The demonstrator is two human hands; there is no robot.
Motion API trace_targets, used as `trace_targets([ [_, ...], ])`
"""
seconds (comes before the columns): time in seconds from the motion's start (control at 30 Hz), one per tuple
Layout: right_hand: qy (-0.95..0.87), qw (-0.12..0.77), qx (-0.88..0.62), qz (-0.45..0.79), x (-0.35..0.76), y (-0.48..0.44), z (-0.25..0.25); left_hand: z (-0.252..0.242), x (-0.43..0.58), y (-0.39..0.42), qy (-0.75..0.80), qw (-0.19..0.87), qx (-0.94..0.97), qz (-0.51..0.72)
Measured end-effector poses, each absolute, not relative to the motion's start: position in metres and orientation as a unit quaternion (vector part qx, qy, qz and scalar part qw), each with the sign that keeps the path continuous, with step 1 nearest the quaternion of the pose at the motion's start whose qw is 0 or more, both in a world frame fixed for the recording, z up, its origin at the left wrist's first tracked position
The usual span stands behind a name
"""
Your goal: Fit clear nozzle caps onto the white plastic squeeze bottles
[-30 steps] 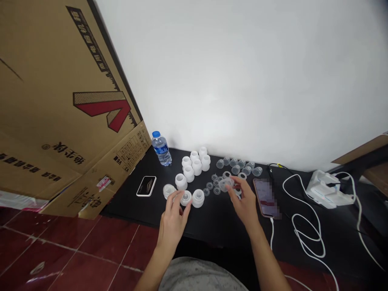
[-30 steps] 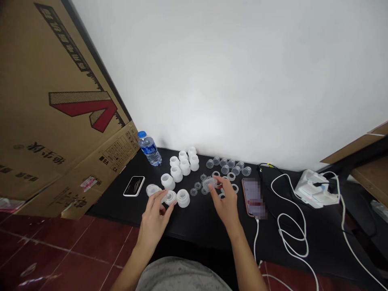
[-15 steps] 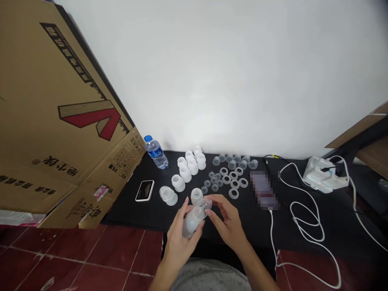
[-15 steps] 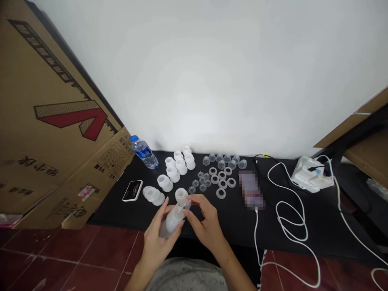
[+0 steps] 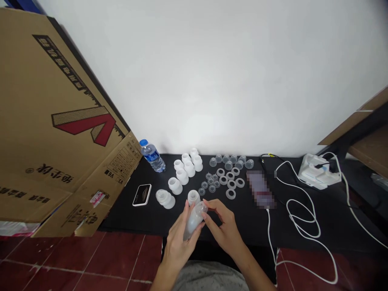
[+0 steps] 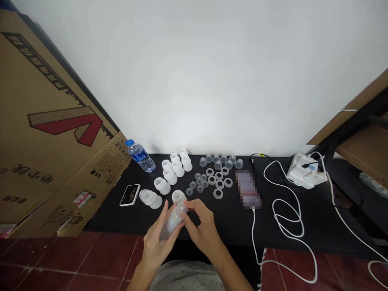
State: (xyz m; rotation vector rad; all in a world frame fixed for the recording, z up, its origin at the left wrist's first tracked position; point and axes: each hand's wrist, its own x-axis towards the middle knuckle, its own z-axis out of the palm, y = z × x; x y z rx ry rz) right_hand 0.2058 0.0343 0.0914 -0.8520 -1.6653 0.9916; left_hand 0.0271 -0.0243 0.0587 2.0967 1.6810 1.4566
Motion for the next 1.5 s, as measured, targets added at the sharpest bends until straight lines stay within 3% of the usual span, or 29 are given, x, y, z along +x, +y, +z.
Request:
trace_targets([
  [0.23,-0.695,0.471,-0.345,0.419,0.216,0.058,0.092,0.048,0.009,-0.024,0.549,-0.011,0.678,0.488],
  [0.33,-0.716,0.464,-0.435,0.287,0.230,0.108,0.084,0.046,-0.001,-0.020,0.593,-0.039,0.622,0.510],
  [0.43,-0.785,0.364,-0.487,0.123,0.236,0.171,0.074,0.040,-0.007,-0.014,0.641,-0.036,0.557,0.527],
  [0.6,-0.815,0.299,-0.491,0.066,0.218,0.242,0.062,0.026,-0.008,-0.004,0.638,-0.085,0.546,0.537],
  [0.8,-0.806,0.259,-0.532,0.036,0.197,0.256,0.043,0.021,-0.010,0.005,0.634,-0.124,0.599,0.474],
  [1.07,-0.797,0.320,-0.510,0.050,0.202,0.243,0.062,0.028,-0.007,0.014,0.653,-0.158,0.612,0.417],
  [1.17,-0.795,0.383,-0.465,0.071,0.205,0.201,0.088,0.027,-0.003,0.015,0.660,-0.169,0.607,0.409],
  [1.27,-0.782,0.486,-0.345,0.181,0.201,0.144,0.108,0.027,0.001,0.017,0.660,-0.166,0.602,0.418],
  [1.5,-0.828,0.438,-0.272,0.220,0.177,0.088,0.101,0.029,0.002,0.019,0.654,-0.144,0.605,0.431],
])
